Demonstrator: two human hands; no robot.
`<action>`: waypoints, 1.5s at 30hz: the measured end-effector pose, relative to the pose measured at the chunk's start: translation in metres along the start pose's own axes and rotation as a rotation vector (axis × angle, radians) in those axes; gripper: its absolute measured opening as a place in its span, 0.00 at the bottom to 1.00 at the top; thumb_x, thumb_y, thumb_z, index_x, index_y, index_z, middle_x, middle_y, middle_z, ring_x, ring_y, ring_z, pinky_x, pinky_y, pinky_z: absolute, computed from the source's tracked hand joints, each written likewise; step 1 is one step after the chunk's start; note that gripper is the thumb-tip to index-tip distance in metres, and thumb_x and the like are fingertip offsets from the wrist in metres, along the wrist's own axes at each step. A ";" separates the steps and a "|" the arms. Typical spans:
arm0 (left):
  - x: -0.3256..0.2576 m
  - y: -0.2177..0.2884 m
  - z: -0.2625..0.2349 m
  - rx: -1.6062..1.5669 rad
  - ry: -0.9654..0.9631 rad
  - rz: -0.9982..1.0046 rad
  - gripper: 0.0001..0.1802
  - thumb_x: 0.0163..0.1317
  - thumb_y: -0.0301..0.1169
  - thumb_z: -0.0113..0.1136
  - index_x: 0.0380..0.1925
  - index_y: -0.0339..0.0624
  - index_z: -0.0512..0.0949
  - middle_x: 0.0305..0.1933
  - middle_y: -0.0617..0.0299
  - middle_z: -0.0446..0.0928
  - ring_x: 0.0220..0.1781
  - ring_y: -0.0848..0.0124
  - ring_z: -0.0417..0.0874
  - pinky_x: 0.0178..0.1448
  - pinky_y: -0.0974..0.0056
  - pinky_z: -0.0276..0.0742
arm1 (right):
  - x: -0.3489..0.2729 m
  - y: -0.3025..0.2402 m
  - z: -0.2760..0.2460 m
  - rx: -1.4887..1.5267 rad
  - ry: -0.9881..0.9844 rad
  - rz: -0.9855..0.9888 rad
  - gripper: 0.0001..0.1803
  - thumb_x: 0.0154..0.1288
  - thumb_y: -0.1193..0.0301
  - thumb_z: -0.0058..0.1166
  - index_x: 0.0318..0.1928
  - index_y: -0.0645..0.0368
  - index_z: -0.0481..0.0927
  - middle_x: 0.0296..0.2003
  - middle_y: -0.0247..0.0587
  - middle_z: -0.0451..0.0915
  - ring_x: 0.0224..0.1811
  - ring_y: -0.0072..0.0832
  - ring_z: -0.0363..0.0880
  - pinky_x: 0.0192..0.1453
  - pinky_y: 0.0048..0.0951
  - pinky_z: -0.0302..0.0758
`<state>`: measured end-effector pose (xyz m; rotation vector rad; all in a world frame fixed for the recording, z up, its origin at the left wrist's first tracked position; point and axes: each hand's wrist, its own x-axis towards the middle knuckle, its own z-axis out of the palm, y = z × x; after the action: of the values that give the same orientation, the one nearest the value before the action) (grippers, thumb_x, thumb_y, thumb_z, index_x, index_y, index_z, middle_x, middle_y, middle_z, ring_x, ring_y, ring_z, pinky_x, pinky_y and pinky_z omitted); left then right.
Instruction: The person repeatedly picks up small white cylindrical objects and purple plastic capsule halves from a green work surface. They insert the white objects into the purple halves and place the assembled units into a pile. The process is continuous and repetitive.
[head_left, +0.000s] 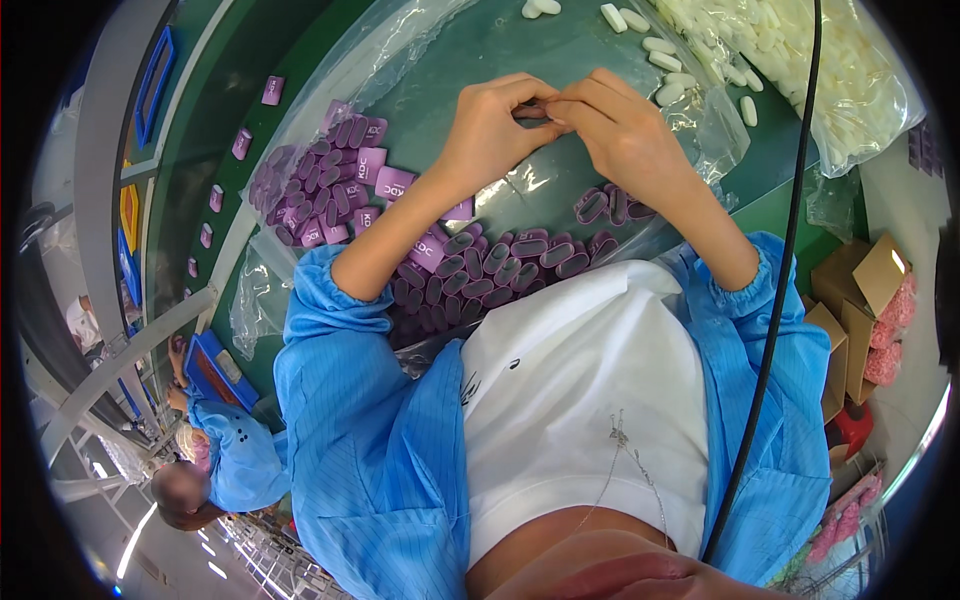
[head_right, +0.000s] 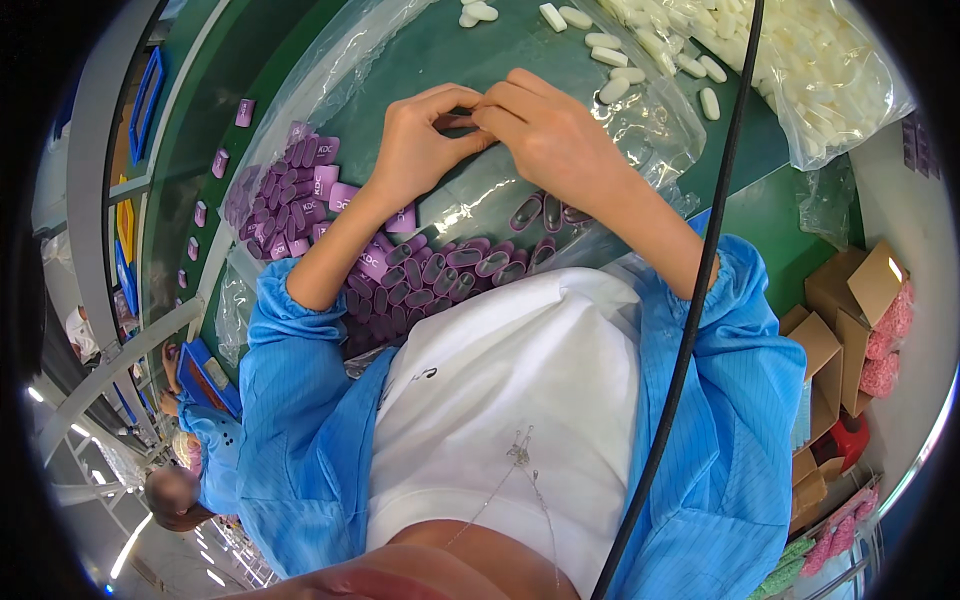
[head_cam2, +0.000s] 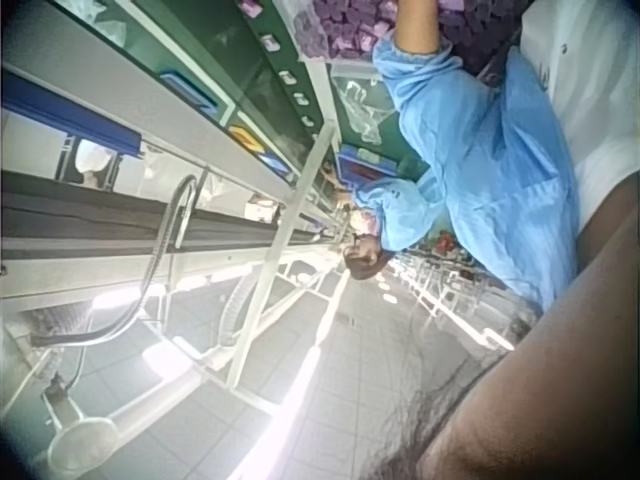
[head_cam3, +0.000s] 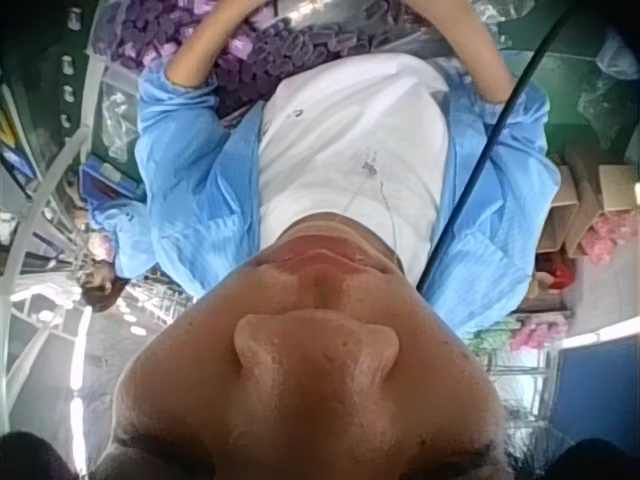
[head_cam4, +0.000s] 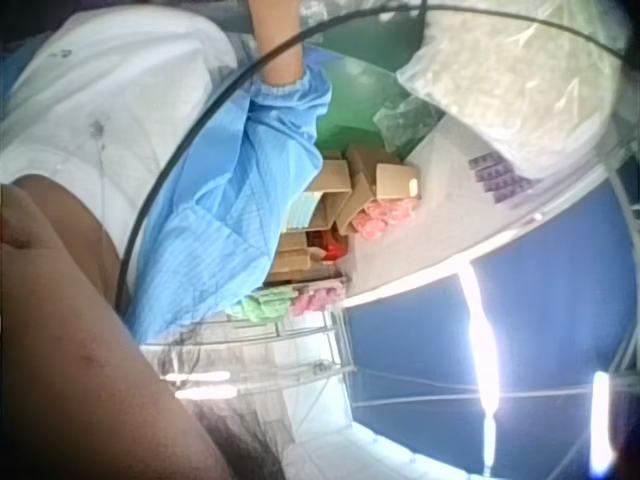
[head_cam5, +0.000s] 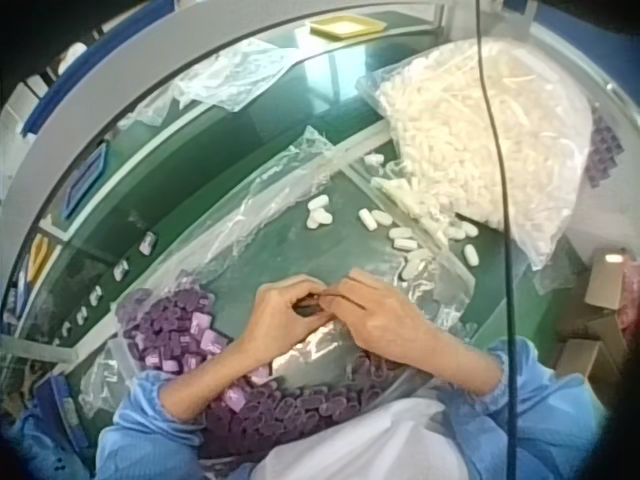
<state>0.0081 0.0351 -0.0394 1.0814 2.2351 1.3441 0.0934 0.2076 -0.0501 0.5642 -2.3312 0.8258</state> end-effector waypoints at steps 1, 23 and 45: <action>0.000 0.000 -0.001 0.001 -0.004 -0.016 0.14 0.53 0.19 0.73 0.41 0.33 0.85 0.43 0.59 0.85 0.45 0.73 0.87 0.54 0.67 0.87 | -0.001 0.003 -0.003 0.023 0.004 -0.003 0.14 0.50 0.80 0.60 0.40 0.64 0.83 0.37 0.39 0.80 0.40 0.35 0.78 0.41 0.33 0.80; 0.022 -0.034 -0.158 0.414 0.335 0.028 0.19 0.69 0.25 0.60 0.59 0.48 0.81 0.48 0.58 0.80 0.46 0.71 0.86 0.52 0.68 0.80 | 0.032 0.058 -0.014 0.024 0.110 0.248 0.07 0.64 0.72 0.61 0.41 0.60 0.83 0.34 0.44 0.80 0.41 0.39 0.79 0.47 0.37 0.75; -0.038 0.033 0.021 0.287 -0.192 0.145 0.17 0.46 0.31 0.78 0.36 0.38 0.83 0.39 0.58 0.83 0.42 0.60 0.84 0.46 0.60 0.80 | -0.012 0.001 -0.045 0.227 0.047 0.151 0.09 0.59 0.78 0.65 0.41 0.59 0.85 0.37 0.38 0.82 0.39 0.36 0.81 0.42 0.34 0.79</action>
<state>0.0605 0.0291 -0.0255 1.4292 2.2873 0.9400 0.1194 0.2409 -0.0298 0.4603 -2.2729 1.1725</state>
